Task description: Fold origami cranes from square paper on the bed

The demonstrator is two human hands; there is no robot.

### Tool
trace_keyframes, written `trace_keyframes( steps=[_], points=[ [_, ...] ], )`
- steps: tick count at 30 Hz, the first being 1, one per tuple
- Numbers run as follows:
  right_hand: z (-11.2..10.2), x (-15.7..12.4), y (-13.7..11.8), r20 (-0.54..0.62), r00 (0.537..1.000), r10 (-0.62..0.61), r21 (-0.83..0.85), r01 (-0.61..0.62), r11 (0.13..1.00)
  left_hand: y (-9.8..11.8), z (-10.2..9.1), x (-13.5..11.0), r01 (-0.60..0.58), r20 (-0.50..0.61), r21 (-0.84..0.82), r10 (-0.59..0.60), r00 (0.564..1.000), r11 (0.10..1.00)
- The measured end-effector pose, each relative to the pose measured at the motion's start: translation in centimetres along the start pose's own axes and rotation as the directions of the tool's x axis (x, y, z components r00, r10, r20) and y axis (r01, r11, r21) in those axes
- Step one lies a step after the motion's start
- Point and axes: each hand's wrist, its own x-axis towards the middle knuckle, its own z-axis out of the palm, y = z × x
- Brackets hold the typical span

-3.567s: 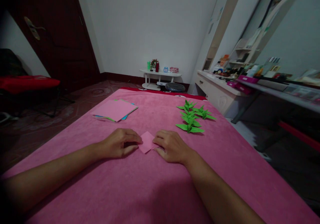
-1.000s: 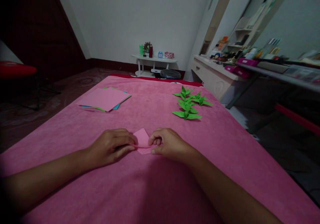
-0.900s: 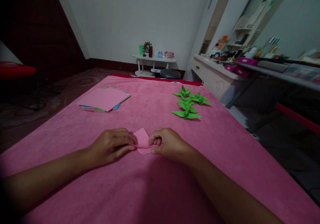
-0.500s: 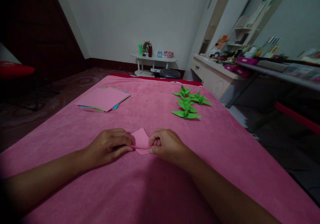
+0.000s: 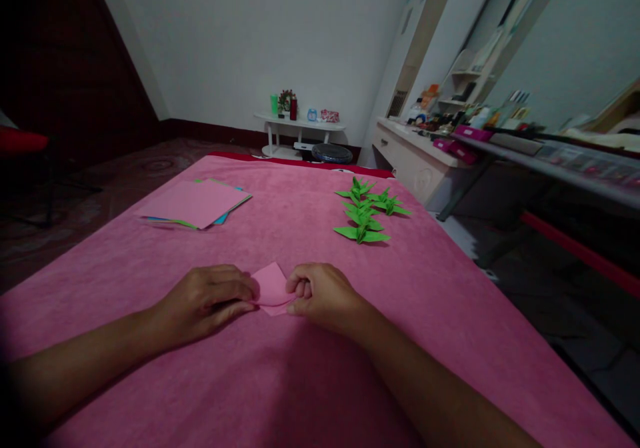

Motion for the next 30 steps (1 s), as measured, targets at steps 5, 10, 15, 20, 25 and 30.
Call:
trace_keyframes(
  steps=[5,10,15,20,25,30],
  points=[
    [-0.4,-0.2,-0.7,0.019,0.999,0.045,0.066,-0.046,0.997,-0.2,0.0,-0.5,-0.057,-0.003,0.055,0.057,0.998,0.997],
    [-0.8,-0.3,-1.3,0.050,0.997,0.053,0.142,-0.060,0.988,-0.3,-0.1,-0.8,-0.097,0.032,0.105,0.094,0.995,0.990],
    [-0.8,-0.3,-1.6,0.059,0.997,0.052,0.160,-0.061,0.985,-0.2,0.0,-0.8,-0.111,0.047,0.128,0.106,0.993,0.985],
    [-0.6,-0.2,-1.1,0.042,0.999,0.025,0.046,-0.027,0.999,-0.1,0.0,-0.8,-0.100,0.036,0.113,0.096,0.995,0.989],
    [-0.6,-0.1,-0.7,0.018,1.000,0.013,-0.034,-0.012,0.999,0.2,-0.1,-0.3,0.000,0.017,0.006,0.000,1.000,1.000],
    [-0.5,0.0,-0.7,0.005,0.999,0.035,-0.026,-0.035,0.999,0.5,-0.1,0.1,0.139,0.004,-0.071,-0.139,0.990,0.988]
  ],
)
